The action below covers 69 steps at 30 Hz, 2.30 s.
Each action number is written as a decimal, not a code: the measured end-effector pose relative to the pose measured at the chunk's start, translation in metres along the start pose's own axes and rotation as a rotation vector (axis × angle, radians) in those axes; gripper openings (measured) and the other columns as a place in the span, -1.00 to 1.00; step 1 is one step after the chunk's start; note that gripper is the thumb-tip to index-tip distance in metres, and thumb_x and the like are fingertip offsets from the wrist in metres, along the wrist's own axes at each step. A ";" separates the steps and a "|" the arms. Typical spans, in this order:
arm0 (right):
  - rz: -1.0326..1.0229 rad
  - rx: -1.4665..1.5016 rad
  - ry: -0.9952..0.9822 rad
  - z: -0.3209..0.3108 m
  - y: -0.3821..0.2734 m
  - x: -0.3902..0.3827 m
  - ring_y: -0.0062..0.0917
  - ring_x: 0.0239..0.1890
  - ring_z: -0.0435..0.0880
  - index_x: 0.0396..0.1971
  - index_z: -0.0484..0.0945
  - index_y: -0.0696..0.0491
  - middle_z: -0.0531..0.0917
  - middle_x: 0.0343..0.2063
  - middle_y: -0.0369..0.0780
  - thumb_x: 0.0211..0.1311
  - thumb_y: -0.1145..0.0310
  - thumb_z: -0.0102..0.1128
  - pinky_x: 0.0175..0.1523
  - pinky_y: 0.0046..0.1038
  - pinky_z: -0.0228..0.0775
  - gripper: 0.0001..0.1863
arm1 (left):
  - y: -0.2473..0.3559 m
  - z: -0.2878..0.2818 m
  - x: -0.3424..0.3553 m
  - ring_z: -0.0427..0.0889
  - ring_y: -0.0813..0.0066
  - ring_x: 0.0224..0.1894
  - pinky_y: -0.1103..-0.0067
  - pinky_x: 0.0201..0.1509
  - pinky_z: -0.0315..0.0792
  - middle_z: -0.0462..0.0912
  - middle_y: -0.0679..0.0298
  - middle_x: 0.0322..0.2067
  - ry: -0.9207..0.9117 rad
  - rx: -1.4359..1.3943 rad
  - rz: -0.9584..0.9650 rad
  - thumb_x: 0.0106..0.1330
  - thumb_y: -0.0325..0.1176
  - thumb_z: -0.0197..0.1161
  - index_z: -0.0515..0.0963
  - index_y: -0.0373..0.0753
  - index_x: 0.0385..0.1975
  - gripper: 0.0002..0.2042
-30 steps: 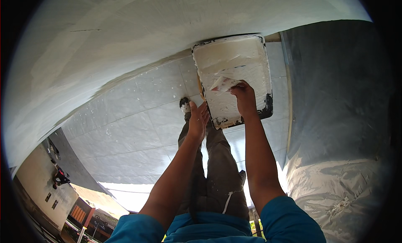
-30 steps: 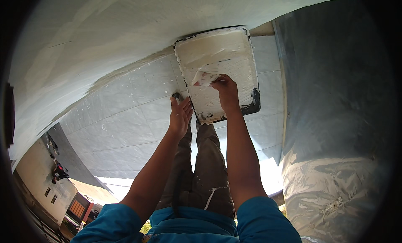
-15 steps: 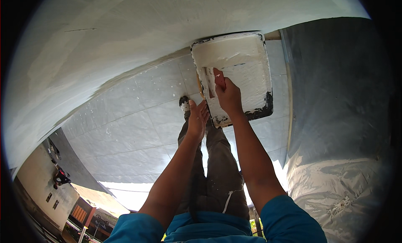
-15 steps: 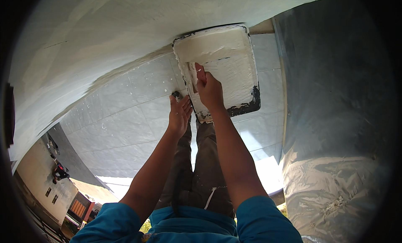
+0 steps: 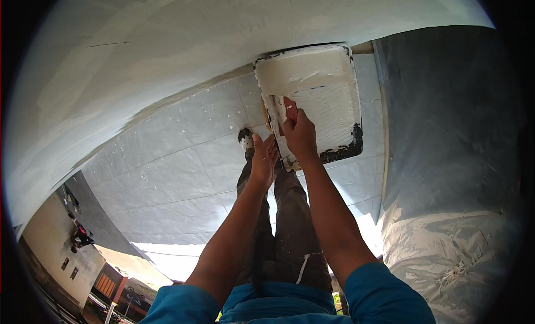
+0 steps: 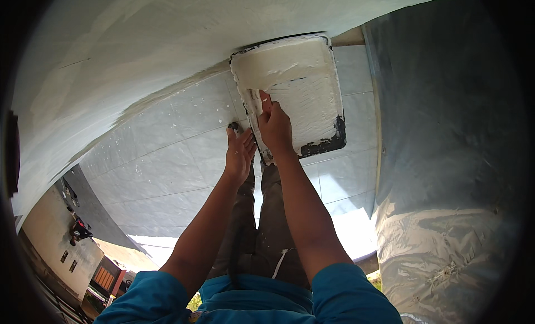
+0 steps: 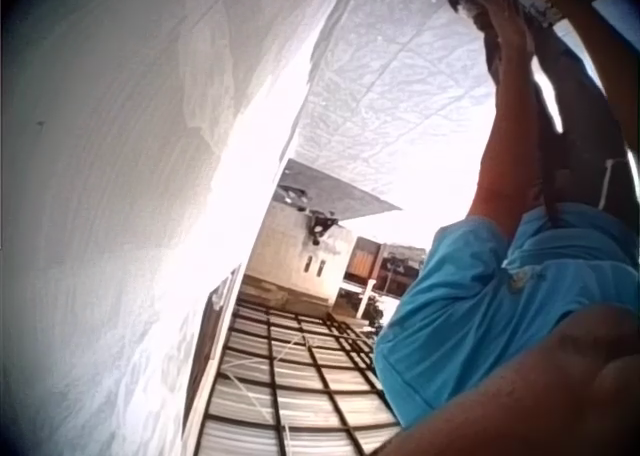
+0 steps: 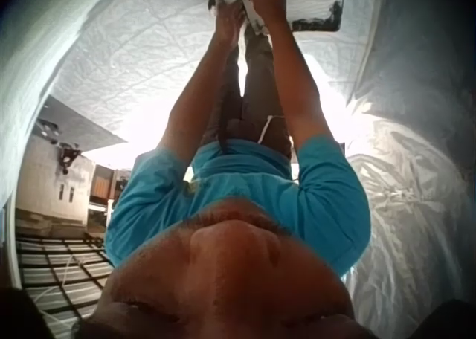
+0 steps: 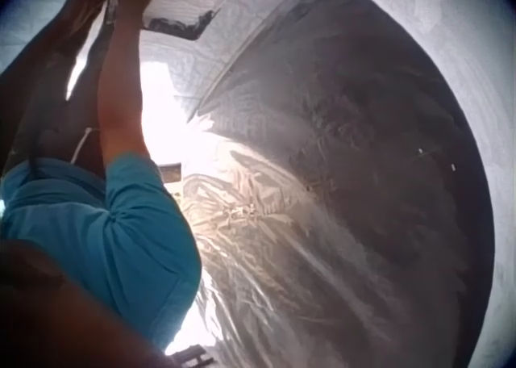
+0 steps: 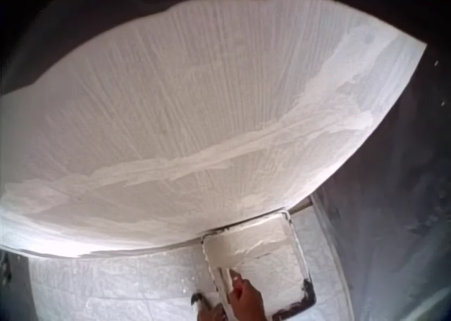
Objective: Apply wall putty to a wall using a putty knife/spatula.
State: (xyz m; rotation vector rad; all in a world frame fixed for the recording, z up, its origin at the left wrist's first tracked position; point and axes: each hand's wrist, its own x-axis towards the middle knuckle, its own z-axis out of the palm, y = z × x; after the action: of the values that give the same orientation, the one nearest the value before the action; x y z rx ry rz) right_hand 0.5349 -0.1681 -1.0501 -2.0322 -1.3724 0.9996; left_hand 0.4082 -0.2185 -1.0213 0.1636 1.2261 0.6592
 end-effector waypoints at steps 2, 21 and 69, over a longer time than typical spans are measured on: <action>0.021 0.133 0.001 -0.005 -0.012 -0.004 0.07 -0.31 0.64 -0.34 0.45 0.21 0.64 -0.44 0.09 0.22 0.42 0.11 -0.24 -0.08 0.45 -0.85 | 0.001 -0.004 0.001 -0.15 0.06 0.54 0.30 0.57 -0.24 -0.10 -0.16 0.47 0.025 -0.002 0.002 0.32 0.50 -0.44 -0.12 -0.54 0.42 0.07; 0.037 0.052 0.079 0.010 0.006 -0.018 -0.02 -0.40 0.65 -0.32 0.46 0.20 0.63 -0.48 0.04 0.22 0.38 0.10 -0.27 -0.14 0.47 -0.83 | 0.000 0.006 -0.001 -0.19 0.05 0.55 0.30 0.57 -0.27 -0.16 -0.19 0.47 -0.008 0.031 0.018 0.31 0.51 -0.44 -0.15 -0.55 0.42 0.09; 0.250 0.347 -0.108 -0.001 0.024 0.030 -0.20 -0.37 0.67 -0.34 0.59 0.21 0.68 -0.47 -0.04 0.11 0.30 0.19 -0.20 -0.28 0.45 -0.74 | 0.000 -0.001 0.002 -0.17 0.07 0.54 0.30 0.57 -0.27 -0.15 -0.16 0.48 0.011 0.033 0.004 0.29 0.53 -0.43 -0.15 -0.53 0.43 0.10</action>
State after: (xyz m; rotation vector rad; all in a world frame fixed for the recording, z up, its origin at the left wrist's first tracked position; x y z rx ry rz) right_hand 0.5564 -0.1495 -1.0760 -1.9353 -0.9267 1.3684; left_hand 0.4075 -0.2176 -1.0238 0.1902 1.2474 0.6442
